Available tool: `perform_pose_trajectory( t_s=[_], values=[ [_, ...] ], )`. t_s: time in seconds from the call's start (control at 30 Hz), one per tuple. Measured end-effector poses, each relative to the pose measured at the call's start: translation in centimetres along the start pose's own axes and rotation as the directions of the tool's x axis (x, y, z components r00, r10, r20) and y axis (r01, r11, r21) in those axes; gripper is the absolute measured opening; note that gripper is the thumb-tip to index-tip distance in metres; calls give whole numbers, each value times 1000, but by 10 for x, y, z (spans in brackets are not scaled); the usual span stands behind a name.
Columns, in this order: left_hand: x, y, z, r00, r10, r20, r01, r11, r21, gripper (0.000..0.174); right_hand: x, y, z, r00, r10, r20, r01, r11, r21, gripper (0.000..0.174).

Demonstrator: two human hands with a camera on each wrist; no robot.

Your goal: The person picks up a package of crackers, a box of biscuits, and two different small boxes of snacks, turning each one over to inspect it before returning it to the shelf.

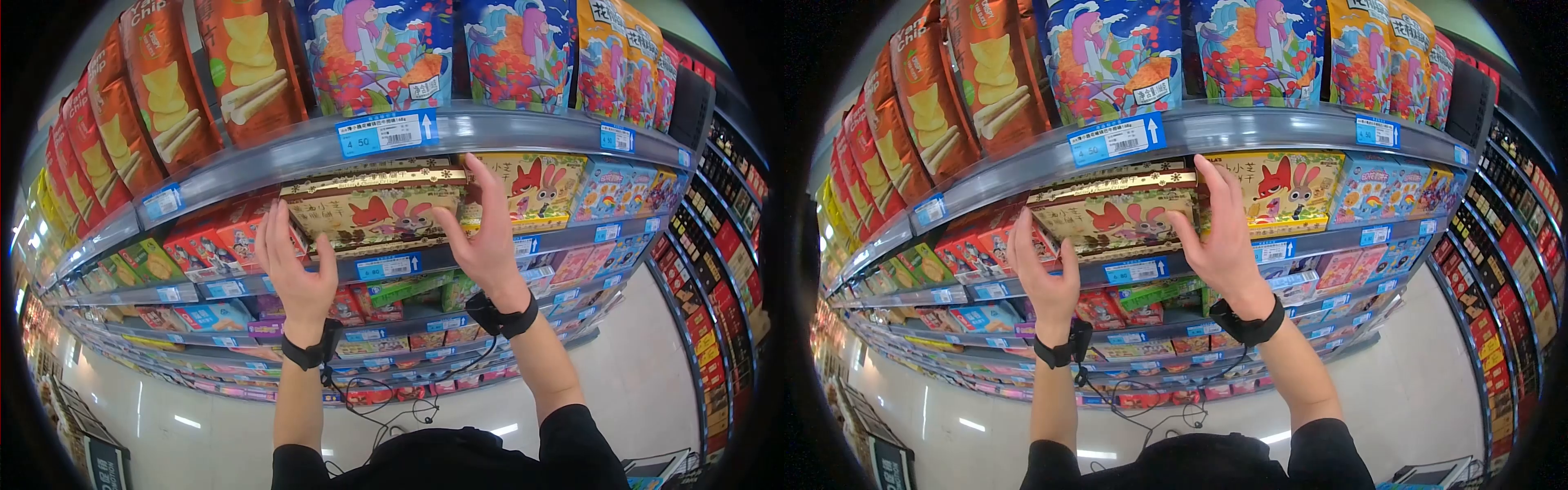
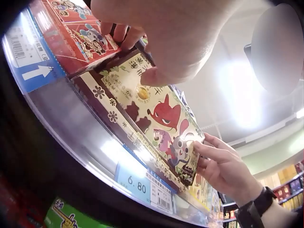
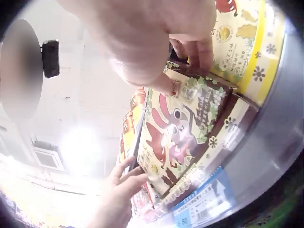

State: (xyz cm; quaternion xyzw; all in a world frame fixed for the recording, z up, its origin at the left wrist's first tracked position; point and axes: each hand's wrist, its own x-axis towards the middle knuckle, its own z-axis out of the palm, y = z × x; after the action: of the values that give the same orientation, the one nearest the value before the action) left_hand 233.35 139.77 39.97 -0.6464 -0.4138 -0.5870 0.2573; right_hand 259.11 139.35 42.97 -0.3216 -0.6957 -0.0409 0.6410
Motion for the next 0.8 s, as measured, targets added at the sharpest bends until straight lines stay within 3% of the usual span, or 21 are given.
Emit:
perform_pose_trajectory(
  t_s=[0.23, 0.3, 0.33, 0.4, 0.8],
  values=[
    [0, 1, 2, 1000, 12, -7, -12, 999, 35, 62, -13, 13, 12, 993, -55, -104, 47, 996, -75, 55],
    [0, 1, 0, 1000, 14, 7, -14, 999, 50, 62, -17, 17, 18, 985, -53, -163, 57, 998, 22, 49],
    [0, 1, 0, 1000, 15, 19, -17, 998, 64, 61, -18, 16, 17, 985, -51, -163, 56, 998, 23, 49],
    [1, 2, -1, 1000, 13, 26, -15, 997, 74, 60, -18, 14, 15, 987, -141, -71, 129, 980, -153, 42],
    [30, -4, -13, 997, -34, 63, 19, 974, 226, 37, -27, 9, 13, 995, -80, -61, 71, 989, -131, 39]
  ],
)
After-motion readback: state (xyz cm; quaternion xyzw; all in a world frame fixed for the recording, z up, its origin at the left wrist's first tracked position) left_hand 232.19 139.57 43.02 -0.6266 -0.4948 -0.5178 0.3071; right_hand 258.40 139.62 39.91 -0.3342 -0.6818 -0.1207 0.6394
